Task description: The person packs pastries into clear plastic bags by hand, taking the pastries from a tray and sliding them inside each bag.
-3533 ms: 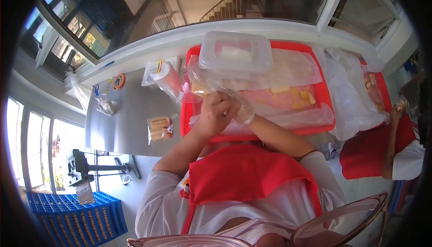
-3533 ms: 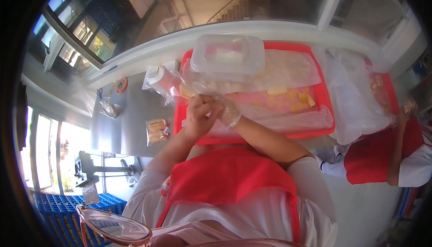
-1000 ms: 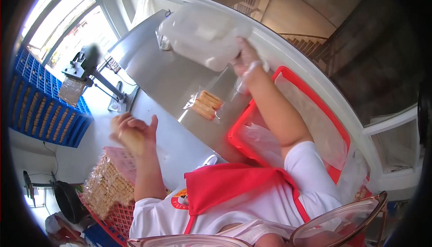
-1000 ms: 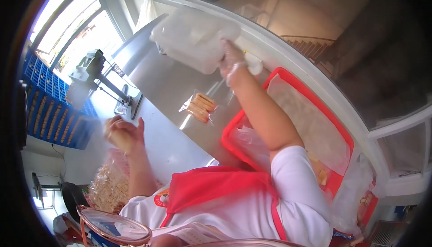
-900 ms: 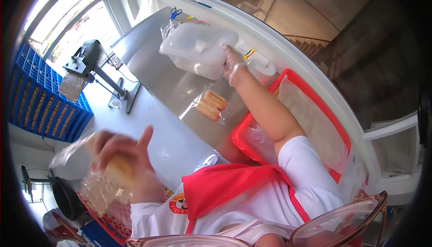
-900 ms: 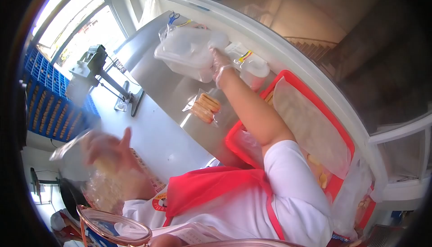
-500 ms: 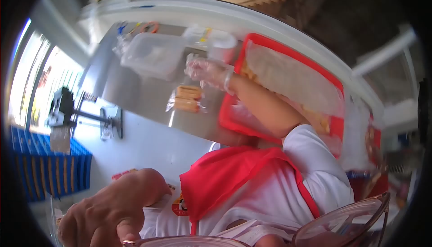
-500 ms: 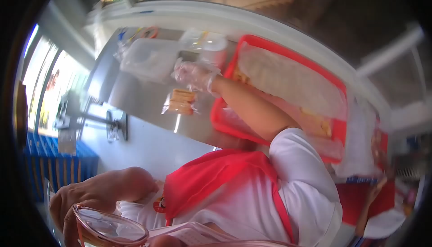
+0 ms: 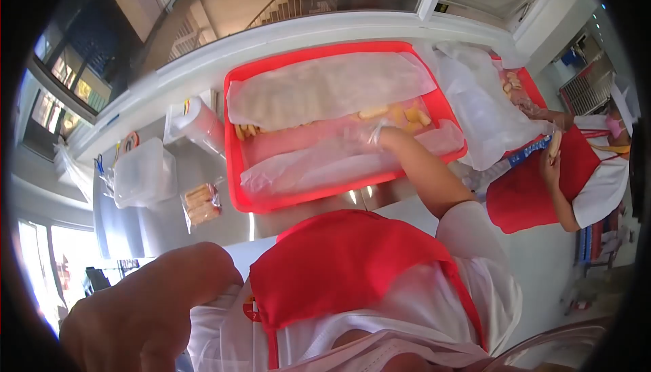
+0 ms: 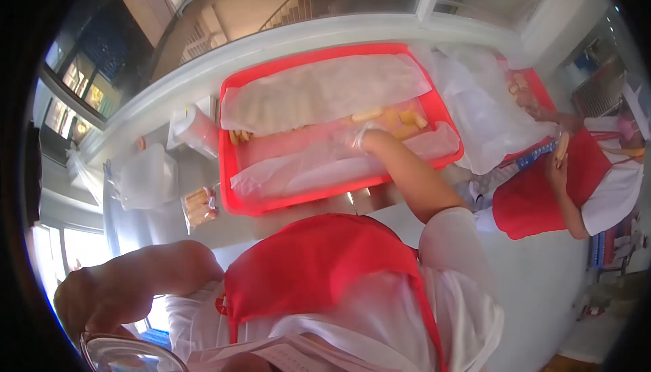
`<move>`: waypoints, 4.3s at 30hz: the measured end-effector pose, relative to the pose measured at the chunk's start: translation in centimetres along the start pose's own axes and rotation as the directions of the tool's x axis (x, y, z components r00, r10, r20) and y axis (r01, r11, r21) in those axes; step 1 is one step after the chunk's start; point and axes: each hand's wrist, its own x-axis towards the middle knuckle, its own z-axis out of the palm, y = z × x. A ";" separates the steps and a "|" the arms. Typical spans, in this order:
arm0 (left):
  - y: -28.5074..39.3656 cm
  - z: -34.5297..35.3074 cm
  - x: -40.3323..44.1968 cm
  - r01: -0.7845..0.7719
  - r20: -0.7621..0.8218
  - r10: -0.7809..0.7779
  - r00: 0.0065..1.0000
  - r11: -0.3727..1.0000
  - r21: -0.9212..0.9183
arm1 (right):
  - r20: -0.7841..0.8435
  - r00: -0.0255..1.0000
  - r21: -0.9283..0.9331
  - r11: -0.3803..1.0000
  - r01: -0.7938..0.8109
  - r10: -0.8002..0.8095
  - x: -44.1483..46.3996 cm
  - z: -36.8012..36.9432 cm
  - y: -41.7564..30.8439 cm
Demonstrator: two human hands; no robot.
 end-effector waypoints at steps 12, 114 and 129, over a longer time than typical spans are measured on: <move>3.8 -10.2 -16.2 0.262 -0.805 0.390 0.448 0.803 0.535 | 0.191 0.270 -0.957 -0.118 0.265 -0.944 9.2 1.4 -4.6; 6.9 -10.2 -27.6 0.307 -0.938 0.341 0.062 0.887 0.343 | -0.340 0.851 -0.508 0.840 0.192 -0.400 1.7 -1.2 -3.2; 7.2 -10.3 -28.2 0.290 -0.937 0.348 0.016 0.896 0.337 | 0.067 0.825 -0.978 0.129 0.167 -0.561 -0.9 -0.6 -1.8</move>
